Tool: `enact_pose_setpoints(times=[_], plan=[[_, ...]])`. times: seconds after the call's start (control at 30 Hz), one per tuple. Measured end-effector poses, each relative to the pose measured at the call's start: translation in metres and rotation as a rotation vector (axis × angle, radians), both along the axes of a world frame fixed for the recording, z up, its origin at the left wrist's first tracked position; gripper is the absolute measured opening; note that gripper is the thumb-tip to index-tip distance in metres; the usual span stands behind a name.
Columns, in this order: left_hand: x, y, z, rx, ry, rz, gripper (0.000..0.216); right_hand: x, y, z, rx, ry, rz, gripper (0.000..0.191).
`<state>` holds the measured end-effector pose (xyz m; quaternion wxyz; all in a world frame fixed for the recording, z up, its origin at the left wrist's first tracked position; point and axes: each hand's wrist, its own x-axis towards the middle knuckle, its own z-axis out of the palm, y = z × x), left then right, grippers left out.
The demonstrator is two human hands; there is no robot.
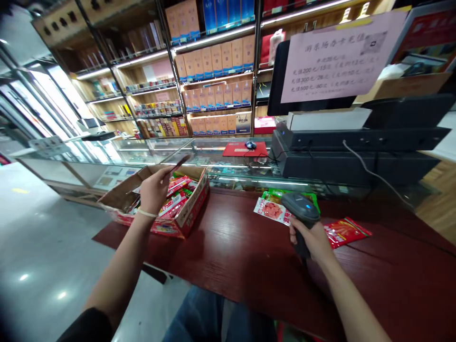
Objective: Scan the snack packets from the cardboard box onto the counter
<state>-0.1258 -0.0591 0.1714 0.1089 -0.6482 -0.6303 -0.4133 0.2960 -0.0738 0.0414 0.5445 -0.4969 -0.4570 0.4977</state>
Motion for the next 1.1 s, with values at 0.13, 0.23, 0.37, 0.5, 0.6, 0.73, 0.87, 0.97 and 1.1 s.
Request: enact_pose_setpoints(times=[0.13, 0.23, 0.37, 0.5, 0.6, 0.73, 0.87, 0.97, 1.1], plan=[[-0.041, 0.002, -0.018, -0.1, 0.14, 0.002, 0.041, -0.002, 0.002, -0.001, 0.013, 0.039, 0.026, 0.033], [-0.039, 0.007, -0.03, -0.178, 0.155, -0.025, 0.044, -0.003, 0.002, -0.002, 0.008, 0.054, 0.008, 0.031], [-0.008, 0.012, -0.033, -0.156, 0.138, -0.11, 0.037, -0.003, 0.001, 0.002, 0.031, 0.016, -0.002, 0.032], [0.042, 0.02, -0.033, -0.16, 0.121, -0.255, 0.032, 0.0, 0.0, 0.01, 0.017, -0.035, -0.036, 0.036], [0.088, 0.032, -0.042, -0.185, 0.104, -0.391, 0.031, 0.006, 0.001, 0.012, 0.012, -0.06, -0.061, 0.035], [0.154, 0.053, -0.07, -0.247, 0.12, -0.571, 0.031, 0.018, 0.004, 0.01, 0.018, -0.053, -0.071, 0.034], [0.215, 0.074, -0.109, -0.326, 0.18, -0.737, 0.037, 0.032, 0.006, 0.011, -0.006, -0.045, -0.15, 0.036], [0.251, 0.088, -0.142, -0.345, 0.223, -0.847, 0.042, 0.043, 0.007, 0.013, -0.036, -0.045, -0.226, 0.035], [0.275, 0.101, -0.181, -0.319, 0.31, -0.877, 0.063, 0.053, 0.008, 0.013, -0.041, -0.024, -0.274, 0.034]])
